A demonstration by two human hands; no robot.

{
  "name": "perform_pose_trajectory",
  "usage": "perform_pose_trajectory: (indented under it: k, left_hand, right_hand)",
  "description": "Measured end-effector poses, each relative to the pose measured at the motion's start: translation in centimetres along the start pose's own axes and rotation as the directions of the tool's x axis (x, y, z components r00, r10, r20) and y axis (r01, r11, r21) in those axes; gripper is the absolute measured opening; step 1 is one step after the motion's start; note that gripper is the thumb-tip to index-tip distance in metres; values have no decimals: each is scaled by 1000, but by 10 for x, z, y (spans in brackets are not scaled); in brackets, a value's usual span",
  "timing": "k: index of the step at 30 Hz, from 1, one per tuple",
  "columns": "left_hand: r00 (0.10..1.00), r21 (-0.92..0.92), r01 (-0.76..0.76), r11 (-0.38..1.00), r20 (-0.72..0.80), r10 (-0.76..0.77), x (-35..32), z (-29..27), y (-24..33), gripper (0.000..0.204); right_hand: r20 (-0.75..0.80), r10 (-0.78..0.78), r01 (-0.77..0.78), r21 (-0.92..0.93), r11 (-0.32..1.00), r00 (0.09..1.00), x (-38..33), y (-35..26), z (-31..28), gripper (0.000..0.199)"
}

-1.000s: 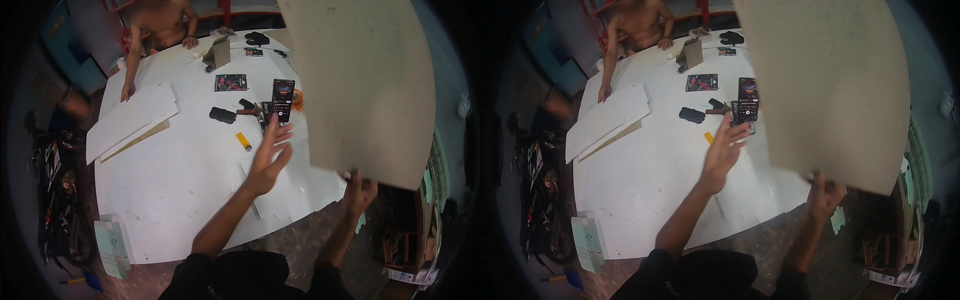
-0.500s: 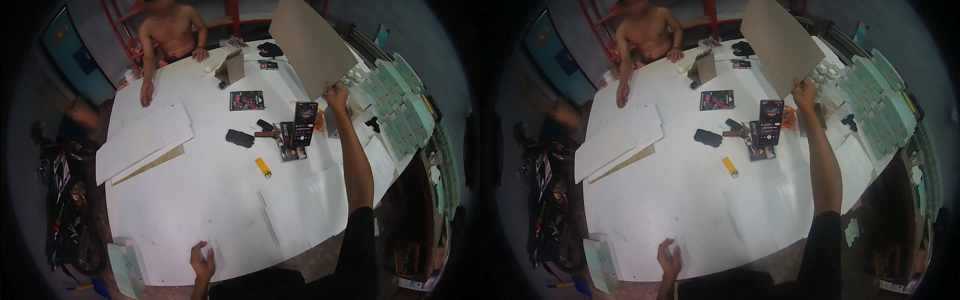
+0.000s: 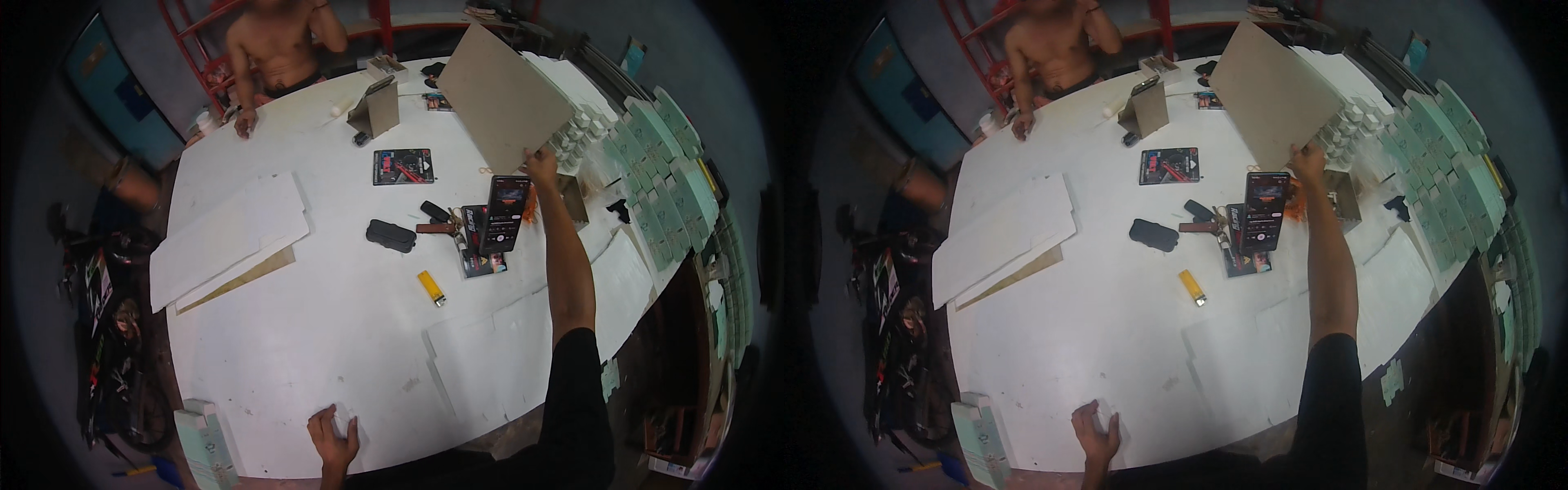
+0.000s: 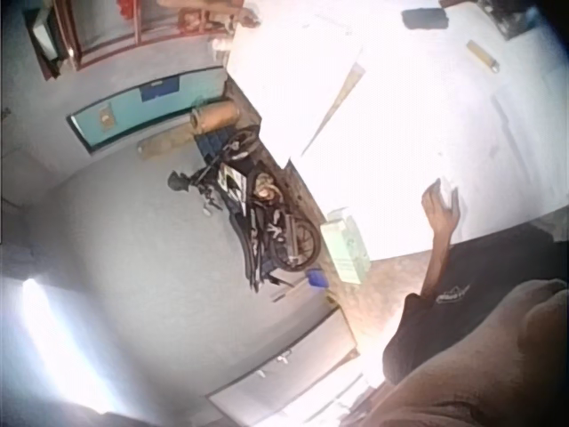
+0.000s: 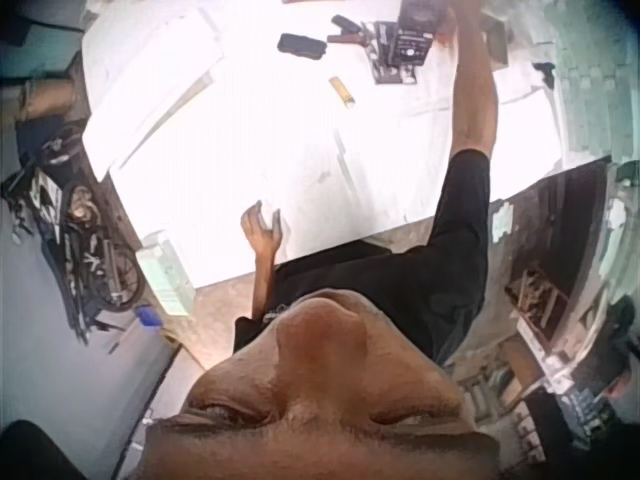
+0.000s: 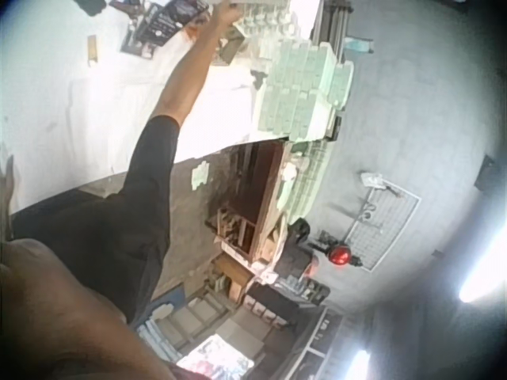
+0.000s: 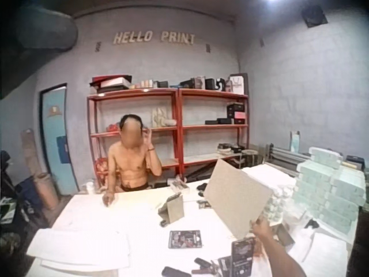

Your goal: The person gathers and aligns a stack of light green paper sheets on a white table, then separates and restacks them. The person also moves white paper sheets aside and handles a small box on the table.

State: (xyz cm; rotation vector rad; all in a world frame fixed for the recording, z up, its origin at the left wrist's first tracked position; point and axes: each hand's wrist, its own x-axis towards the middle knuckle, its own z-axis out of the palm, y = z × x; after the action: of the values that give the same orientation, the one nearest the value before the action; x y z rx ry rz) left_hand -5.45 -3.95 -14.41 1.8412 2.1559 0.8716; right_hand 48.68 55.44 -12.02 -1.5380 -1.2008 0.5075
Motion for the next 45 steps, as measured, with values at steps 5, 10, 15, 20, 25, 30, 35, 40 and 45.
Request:
perform_pose_trajectory:
  k: [5, 10, 15, 20, 25, 30, 35, 40, 45]
  left_hand:
    - [1000, 17, 17, 1000, -14, -17, -10, -7, -1, 53]
    - [999, 8, -27, 1000, -27, 27, 1, -5, 2, 51]
    - [997, 29, -52, 998, -48, 54, 4, -8, 7, 51]
    - [998, -15, -53, 998, -20, 53, 3, -5, 6, 53]
    - [994, -89, -103, 991, -43, 100, 5, -9, 7, 49]
    - [993, -75, -119, 990, -4, 119, 8, -8, 4, 48]
    - [998, -105, -67, 992, -16, 66, -3, -14, 0, 46]
    - [993, -144, -112, 983, -46, 106, -3, -6, -1, 44]
    - [994, -141, -112, 984, -38, 107, -3, -7, 0, 42]
  right_hand:
    - [7, 98, -96, 264, 960, 995, -19, -7, 14, 40]
    - [-127, 227, -179, 309, 934, 966, -29, -48, -28, 51]
    - [-266, -200, 277, 297, 914, 943, -177, -148, -59, 43]
    - [-27, -427, 427, -9, 904, 904, -408, -195, -82, 22]
    - [216, -419, 438, -49, 897, 882, -539, -231, -63, 43]
    - [-503, -470, 450, -170, 877, 725, -646, -314, -107, 59]
    - [-644, -764, 938, -230, 258, 52, -665, -375, -89, 52]
    - [-693, -640, 936, -161, -312, -332, -705, -342, -69, 41]
    - [-353, -918, 530, 821, -211, 181, -696, -338, -85, 41]
